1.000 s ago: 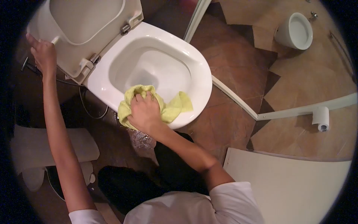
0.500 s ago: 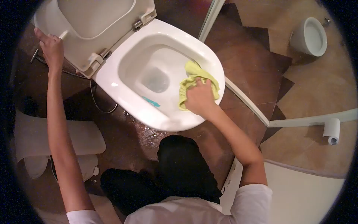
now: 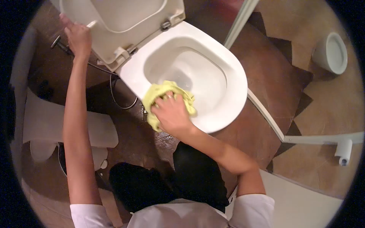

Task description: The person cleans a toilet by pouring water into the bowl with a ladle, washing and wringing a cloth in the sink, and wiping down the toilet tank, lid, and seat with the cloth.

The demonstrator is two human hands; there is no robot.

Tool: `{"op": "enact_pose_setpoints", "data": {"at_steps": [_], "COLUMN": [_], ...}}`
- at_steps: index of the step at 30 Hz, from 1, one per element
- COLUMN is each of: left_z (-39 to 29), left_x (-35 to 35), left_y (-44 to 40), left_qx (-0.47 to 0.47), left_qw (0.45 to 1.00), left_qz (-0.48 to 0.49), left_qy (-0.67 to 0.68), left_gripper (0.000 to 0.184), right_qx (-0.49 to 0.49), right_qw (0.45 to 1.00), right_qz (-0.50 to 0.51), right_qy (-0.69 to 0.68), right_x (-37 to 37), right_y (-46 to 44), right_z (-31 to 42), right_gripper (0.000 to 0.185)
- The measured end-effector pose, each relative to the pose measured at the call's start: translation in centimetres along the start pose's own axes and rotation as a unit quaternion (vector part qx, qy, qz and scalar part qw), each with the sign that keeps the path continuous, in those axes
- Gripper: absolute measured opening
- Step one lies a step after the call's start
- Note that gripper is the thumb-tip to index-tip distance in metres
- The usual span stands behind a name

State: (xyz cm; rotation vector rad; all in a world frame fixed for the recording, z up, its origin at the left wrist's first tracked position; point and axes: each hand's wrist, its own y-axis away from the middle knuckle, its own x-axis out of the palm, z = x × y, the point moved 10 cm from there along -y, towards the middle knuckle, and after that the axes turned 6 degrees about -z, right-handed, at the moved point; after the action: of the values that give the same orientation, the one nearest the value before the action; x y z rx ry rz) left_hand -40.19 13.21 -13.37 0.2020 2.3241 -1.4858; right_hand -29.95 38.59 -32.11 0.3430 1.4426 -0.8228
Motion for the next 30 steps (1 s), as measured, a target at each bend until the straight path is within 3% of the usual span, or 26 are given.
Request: {"op": "enact_pose_setpoints", "data": {"at_steps": [2,4,6,9,12,13,14,15,16,17,18,19,20,22,23,24,25,26,28,30], "left_z": [-0.1,-0.1,0.3,2.7,9.5,11.7,13.4,11.7,8.6,7.9,5.7,3.4,1.2,0.7,3.6,4.7,5.1,5.1,3.8,0.3], "left_x": [0.0,-0.7,-0.1,-1.7,0.5,2.4,4.0,3.3,1.7,1.6,1.0,-0.1,-0.8,0.2,1.3,1.3,0.7,0.2,1.0,0.8], "left_y": [0.0,0.4,1.1,3.8,13.0,17.2,21.4,24.4,26.2,27.4,27.1,25.4,24.0,21.7,22.9,21.4,20.1,18.7,16.4,12.8], "left_qx": [0.01,0.009,-0.016,-0.072,-0.327,-0.357,-0.393,-0.517,-0.607,-0.614,-0.587,-0.579,-0.572,-0.529,-0.541,-0.491,-0.39,-0.274,-0.244,-0.177], "left_qw": [1.0,1.0,0.993,0.969,0.875,0.869,0.85,0.739,0.602,0.55,0.495,0.449,0.4,0.397,0.542,0.665,0.776,0.859,0.86,0.834], "left_qz": [0.003,-0.017,0.037,-0.01,-0.005,0.05,0.104,0.252,0.313,0.354,0.41,0.421,0.43,0.383,0.403,0.364,0.385,0.391,0.415,0.345], "left_qy": [0.014,0.019,0.109,0.238,0.358,0.339,0.335,0.351,0.413,0.442,0.492,0.534,0.573,0.644,0.5,0.43,0.312,0.182,0.17,0.392], "left_gripper": [0.063,0.062,0.062,0.06,0.061,0.056,0.033,0.022,0.027,0.042,0.062,0.067,0.073,0.073,0.062,0.055,0.052,0.049,0.048,0.048], "right_qx": [-0.116,-0.146,-0.167,-0.182,-0.099,-0.104,-0.03,0.042,0.033,0.126,0.208,0.202,0.201,0.229,0.23,0.227,0.232,0.238,0.22,0.143], "right_qw": [0.993,0.989,0.986,0.977,0.981,0.979,0.972,0.951,0.949,0.831,0.634,0.593,0.595,0.556,0.618,0.62,0.593,0.564,0.568,0.613], "right_qz": [-0.036,-0.027,-0.018,-0.106,-0.162,-0.17,-0.197,-0.219,-0.228,-0.228,-0.196,-0.188,-0.181,-0.204,-0.129,-0.129,-0.14,-0.153,-0.201,-0.346], "right_qy": [0.005,-0.004,-0.014,-0.026,-0.042,-0.042,-0.126,-0.213,-0.216,-0.491,-0.719,-0.756,-0.757,-0.772,-0.741,-0.74,-0.758,-0.776,-0.767,-0.696], "right_x": [-1.3,-1.1,-0.1,1.0,2.3,2.6,2.3,2.2,0.9,0.3,1.4,0.9,1.5,3.6,5.8,5.7,5.6,5.5,3.2,-2.5], "right_y": [3.1,3.7,2.7,-4.6,-13.5,-14.6,-15.9,-16.9,-17.4,-16.8,-16.2,-16.0,-15.8,-14.6,-13.8,-13.4,-13.0,-12.9,-14.0,-14.4], "right_z": [1.3,2.0,2.6,3.8,2.6,2.7,1.2,0.0,0.5,-1.5,-2.3,-1.6,-0.6,0.6,1.4,1.0,0.3,-0.3,-1.4,-3.0], "right_gripper": [0.032,0.027,0.022,0.021,0.023,0.023,0.023,0.024,0.024,0.024,0.025,0.031,0.031,0.038,0.047,0.047,0.045,0.044,0.036,0.031]}}
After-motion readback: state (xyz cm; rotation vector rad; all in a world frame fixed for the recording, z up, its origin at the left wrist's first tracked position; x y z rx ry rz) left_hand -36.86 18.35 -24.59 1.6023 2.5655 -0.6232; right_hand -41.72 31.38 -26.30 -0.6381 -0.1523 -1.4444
